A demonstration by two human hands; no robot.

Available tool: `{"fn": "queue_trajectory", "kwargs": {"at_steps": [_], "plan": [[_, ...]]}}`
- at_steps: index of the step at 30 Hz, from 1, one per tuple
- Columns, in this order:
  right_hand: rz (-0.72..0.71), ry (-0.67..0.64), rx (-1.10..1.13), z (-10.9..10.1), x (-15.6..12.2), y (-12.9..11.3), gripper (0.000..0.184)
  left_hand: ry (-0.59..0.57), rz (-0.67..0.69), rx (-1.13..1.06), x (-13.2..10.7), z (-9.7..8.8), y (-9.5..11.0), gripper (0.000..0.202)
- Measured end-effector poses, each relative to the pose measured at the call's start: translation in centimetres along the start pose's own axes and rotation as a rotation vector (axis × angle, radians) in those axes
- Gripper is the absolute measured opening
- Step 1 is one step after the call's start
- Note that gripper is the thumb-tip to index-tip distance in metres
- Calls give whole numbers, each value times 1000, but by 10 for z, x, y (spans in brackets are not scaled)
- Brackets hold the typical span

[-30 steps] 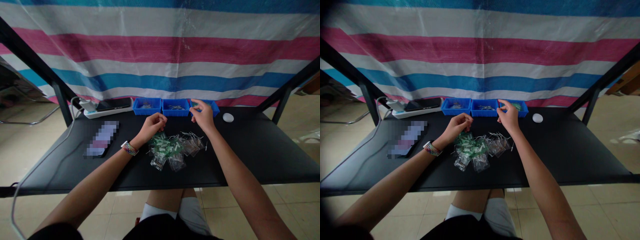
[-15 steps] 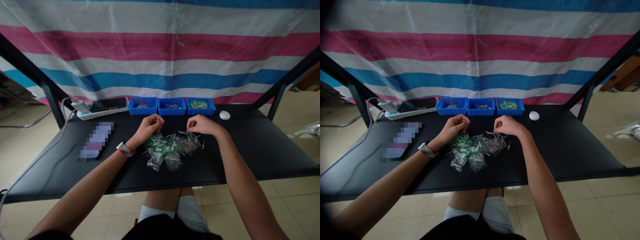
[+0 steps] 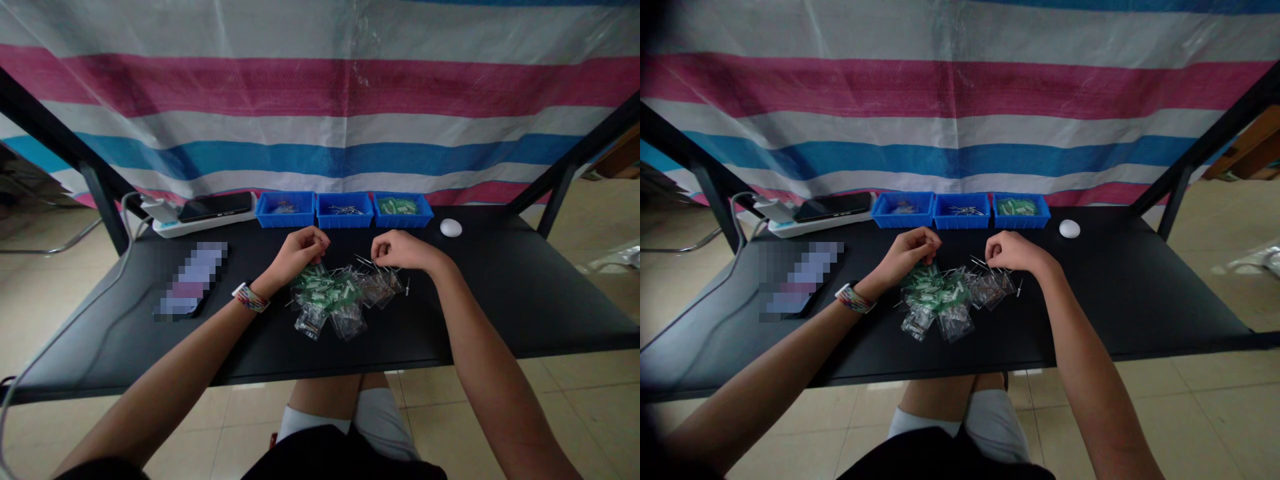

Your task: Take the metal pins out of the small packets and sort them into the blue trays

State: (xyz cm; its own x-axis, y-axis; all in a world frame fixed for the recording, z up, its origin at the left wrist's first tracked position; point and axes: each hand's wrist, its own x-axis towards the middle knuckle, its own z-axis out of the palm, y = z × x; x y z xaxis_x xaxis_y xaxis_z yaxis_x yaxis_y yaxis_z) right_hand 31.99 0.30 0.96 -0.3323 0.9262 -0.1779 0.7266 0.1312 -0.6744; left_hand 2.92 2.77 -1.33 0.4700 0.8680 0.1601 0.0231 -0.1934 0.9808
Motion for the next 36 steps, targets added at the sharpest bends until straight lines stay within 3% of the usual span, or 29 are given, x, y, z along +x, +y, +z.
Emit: {"fn": "queue_trajectory", "kwargs": {"at_steps": [8, 11, 14, 19, 26, 36], "plan": [[-12, 16, -9, 3, -1, -4, 9, -7, -1, 4, 0, 1, 0, 20], [-145, 105, 172, 1, -4, -11, 3, -10, -3, 3, 0, 1, -2, 20], [-302, 201, 441, 2, -9, -25, 9, -31, -17, 0, 0, 1, -1, 21], [-339, 209, 742, 20, -8, -44, 23, -111, -25, 6, -4, 2, 10, 26], [-352, 266, 715, 47, 6, -49, 25, -138, -17, 52, -8, 3, 18, 39], [-285, 291, 755, 52, 18, -40, 27, 36, 74, 15, -6, 5, 16, 30]]}}
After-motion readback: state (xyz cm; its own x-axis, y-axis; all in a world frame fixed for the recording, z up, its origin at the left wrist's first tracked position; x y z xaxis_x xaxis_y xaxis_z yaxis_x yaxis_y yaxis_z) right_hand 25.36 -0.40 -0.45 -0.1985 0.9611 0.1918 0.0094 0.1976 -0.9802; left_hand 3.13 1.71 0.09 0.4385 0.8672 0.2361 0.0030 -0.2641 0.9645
